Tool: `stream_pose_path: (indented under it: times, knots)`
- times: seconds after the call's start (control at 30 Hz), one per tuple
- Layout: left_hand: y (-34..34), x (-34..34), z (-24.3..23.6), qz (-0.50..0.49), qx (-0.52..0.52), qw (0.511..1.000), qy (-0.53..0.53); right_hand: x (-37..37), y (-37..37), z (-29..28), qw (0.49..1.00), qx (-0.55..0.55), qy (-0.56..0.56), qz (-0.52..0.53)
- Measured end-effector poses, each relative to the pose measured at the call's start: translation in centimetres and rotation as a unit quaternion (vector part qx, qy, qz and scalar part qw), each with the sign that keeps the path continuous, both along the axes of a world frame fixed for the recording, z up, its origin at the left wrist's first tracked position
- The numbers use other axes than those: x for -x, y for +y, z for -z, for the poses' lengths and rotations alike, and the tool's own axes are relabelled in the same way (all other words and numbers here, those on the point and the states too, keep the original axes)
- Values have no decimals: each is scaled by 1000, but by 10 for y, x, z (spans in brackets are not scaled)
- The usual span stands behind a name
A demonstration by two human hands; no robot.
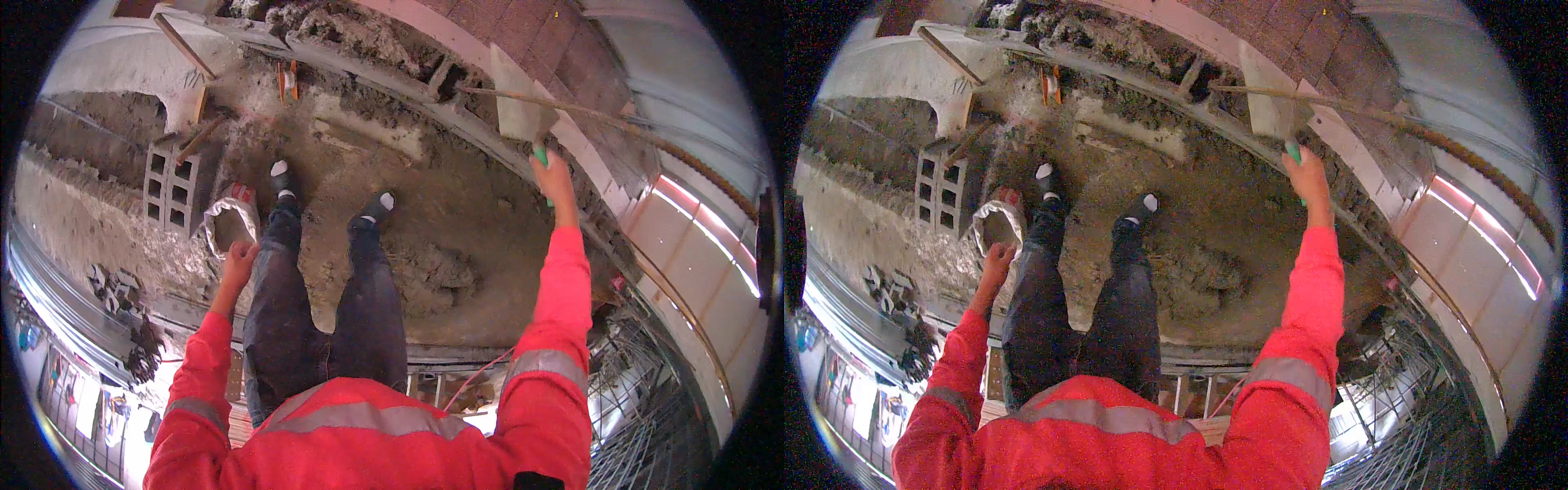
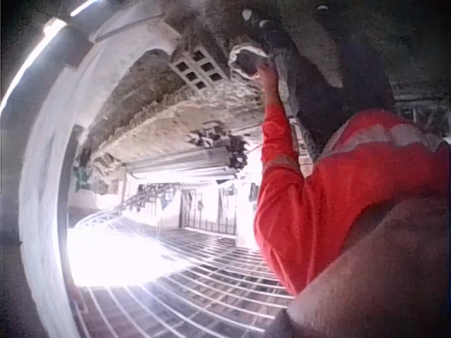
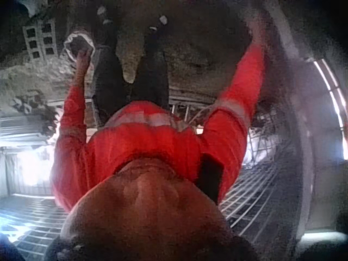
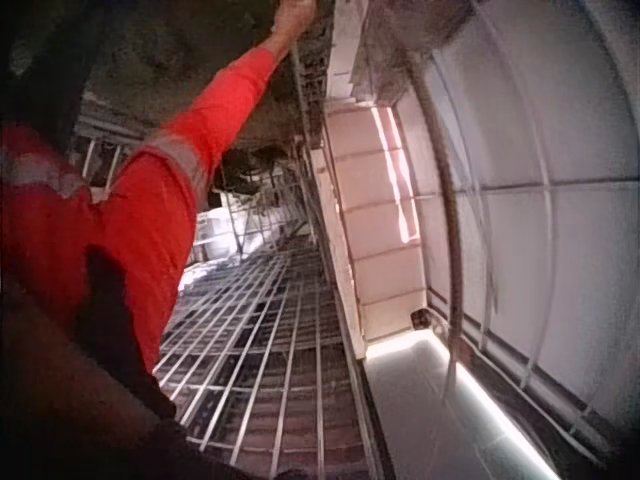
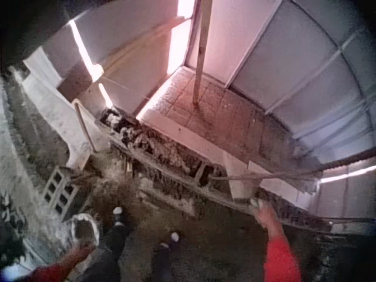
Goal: The person scoops cement from a pile on the floor using a trowel and applies it to the gaps between blocks on a low wall. They also open a cement bag, scoop cement from it, and continue applying the mixture to the wall.
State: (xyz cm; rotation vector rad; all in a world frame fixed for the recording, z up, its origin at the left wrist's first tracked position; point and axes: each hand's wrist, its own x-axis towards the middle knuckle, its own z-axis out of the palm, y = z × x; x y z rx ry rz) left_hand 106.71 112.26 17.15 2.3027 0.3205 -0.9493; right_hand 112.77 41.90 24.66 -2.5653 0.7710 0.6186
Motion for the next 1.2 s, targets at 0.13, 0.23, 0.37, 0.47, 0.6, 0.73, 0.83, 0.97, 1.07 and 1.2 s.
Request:
stream_pose_path:
  times: [0.13,0.23,0.37,0.47,0.6,0.73,0.83,0.97,1.07,1.2]
  knots:
    - [-63,30,-11,-48,11,999,-3,-55,-22,40,986,12,-79,-146]
    - [-97,49,-17,-53,34,998,9,-95,-25,70,970,43,-38,-236]
    - [-119,71,-19,-48,34,998,-29,-111,-37,82,970,42,8,-240]
    - [-122,87,-20,-71,5,997,-25,-97,-51,77,968,3,-35,-248]
    - [-123,99,-17,-73,13,997,-35,-69,-66,74,964,40,-20,-262]
    - [-127,100,-15,-67,11,998,-12,-31,-76,80,968,57,-39,-240]
    - [-135,95,-16,-73,5,997,-5,2,-87,82,976,55,-37,-206]
    - [-147,84,-20,-40,11,999,-3,33,-107,85,979,89,-43,-180]
    - [-153,76,-25,-22,-3,1000,8,52,-124,87,975,129,-19,-178]
    - [-159,66,-27,-14,22,1000,3,73,-140,92,971,138,-81,-179]
